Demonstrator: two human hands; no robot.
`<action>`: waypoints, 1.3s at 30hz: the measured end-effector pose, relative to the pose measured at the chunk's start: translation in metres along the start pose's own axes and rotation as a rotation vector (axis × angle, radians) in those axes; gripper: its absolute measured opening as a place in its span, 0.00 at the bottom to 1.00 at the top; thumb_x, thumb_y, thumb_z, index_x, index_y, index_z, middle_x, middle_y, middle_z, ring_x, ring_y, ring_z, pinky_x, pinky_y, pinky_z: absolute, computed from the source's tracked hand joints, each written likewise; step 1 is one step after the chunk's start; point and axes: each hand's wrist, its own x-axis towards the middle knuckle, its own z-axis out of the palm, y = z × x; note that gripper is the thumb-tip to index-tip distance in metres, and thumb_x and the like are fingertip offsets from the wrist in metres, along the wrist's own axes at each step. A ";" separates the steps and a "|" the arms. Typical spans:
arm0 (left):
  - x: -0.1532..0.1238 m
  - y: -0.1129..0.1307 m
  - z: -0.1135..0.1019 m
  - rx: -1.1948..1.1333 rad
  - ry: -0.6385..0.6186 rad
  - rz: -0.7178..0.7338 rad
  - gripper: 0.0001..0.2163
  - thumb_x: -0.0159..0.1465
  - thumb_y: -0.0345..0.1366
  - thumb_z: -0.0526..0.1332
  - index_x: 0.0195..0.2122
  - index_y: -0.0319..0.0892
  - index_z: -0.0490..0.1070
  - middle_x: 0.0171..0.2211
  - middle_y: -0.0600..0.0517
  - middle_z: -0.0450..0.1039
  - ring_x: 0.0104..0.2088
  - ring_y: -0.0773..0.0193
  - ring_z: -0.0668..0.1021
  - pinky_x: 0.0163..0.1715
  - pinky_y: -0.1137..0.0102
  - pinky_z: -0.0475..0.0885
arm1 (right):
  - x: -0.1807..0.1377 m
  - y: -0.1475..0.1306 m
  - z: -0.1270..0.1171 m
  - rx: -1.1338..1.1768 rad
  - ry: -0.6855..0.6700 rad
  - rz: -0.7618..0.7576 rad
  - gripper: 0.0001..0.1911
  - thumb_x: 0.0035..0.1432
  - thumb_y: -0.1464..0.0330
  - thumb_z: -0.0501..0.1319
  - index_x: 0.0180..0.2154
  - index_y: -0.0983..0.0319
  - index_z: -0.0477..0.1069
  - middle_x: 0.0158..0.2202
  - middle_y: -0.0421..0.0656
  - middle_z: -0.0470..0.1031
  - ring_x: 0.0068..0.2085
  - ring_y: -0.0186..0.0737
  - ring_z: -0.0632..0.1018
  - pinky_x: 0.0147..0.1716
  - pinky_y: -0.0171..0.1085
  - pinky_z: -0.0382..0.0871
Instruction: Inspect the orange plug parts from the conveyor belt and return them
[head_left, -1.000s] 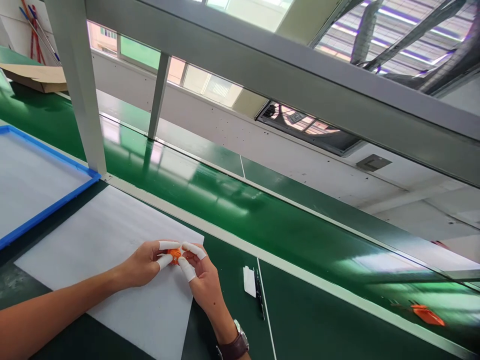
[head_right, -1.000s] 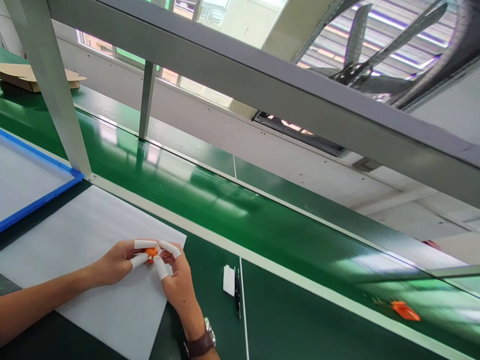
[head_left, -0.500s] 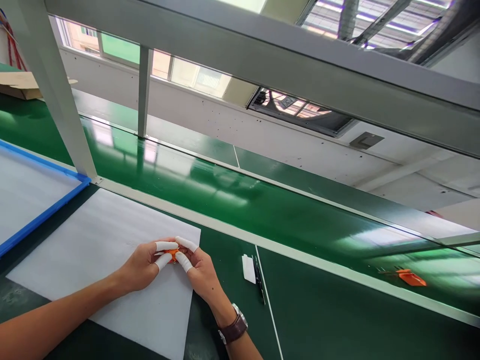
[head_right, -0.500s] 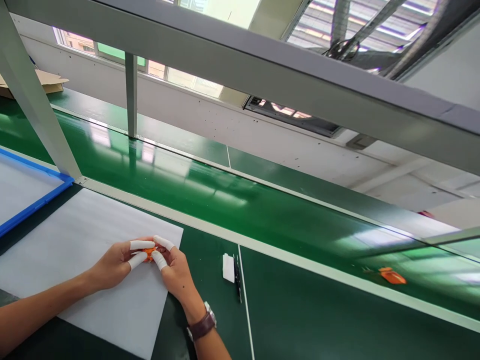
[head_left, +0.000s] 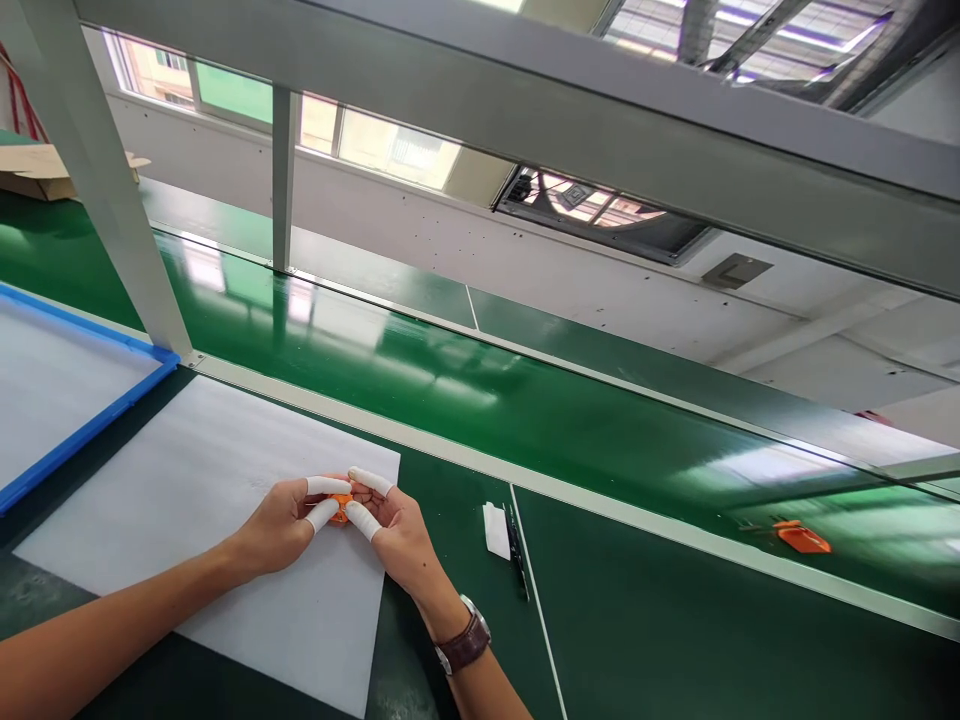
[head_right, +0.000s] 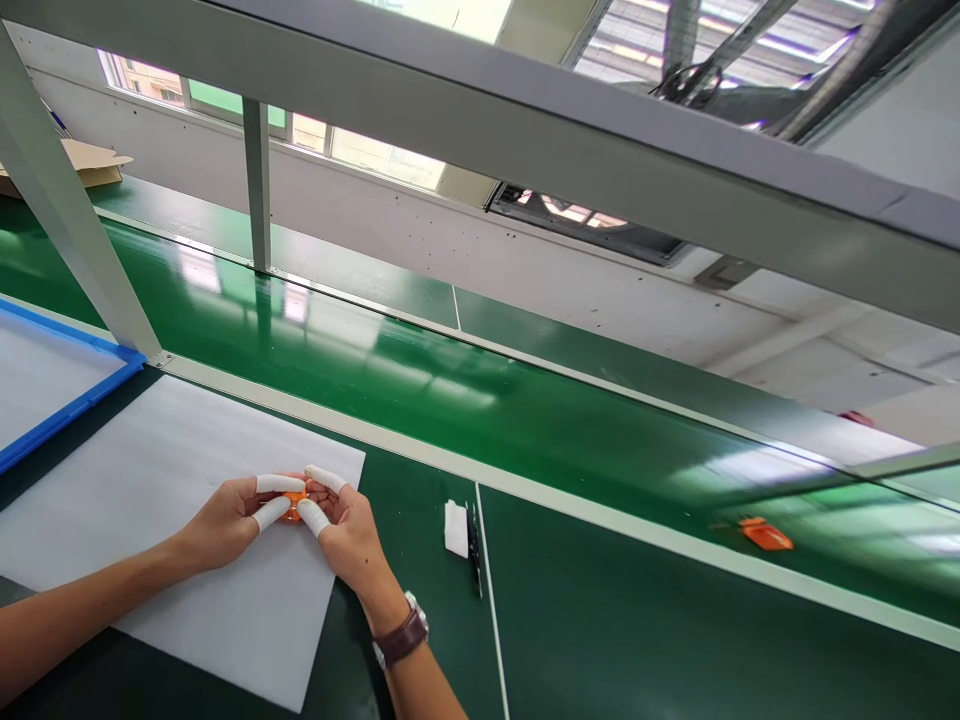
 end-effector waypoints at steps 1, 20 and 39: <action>0.000 0.001 0.001 0.007 -0.003 0.004 0.14 0.65 0.39 0.62 0.51 0.46 0.77 0.54 0.51 0.78 0.56 0.52 0.77 0.58 0.60 0.73 | 0.000 0.000 0.001 -0.003 0.010 -0.002 0.25 0.51 0.60 0.73 0.50 0.58 0.75 0.47 0.46 0.81 0.48 0.49 0.81 0.51 0.51 0.77; 0.005 0.010 -0.006 -0.138 -0.003 -0.055 0.17 0.64 0.40 0.64 0.53 0.43 0.76 0.49 0.48 0.80 0.53 0.52 0.79 0.58 0.57 0.73 | 0.002 0.005 -0.015 -0.327 0.126 -0.185 0.19 0.61 0.57 0.64 0.51 0.57 0.76 0.46 0.46 0.81 0.48 0.49 0.80 0.51 0.50 0.74; 0.005 0.004 0.001 -0.001 -0.011 -0.020 0.14 0.65 0.38 0.62 0.51 0.44 0.78 0.46 0.50 0.82 0.46 0.55 0.82 0.53 0.60 0.76 | -0.004 0.002 -0.012 -0.370 0.000 -0.138 0.21 0.65 0.60 0.60 0.58 0.53 0.71 0.52 0.44 0.79 0.55 0.48 0.77 0.61 0.52 0.67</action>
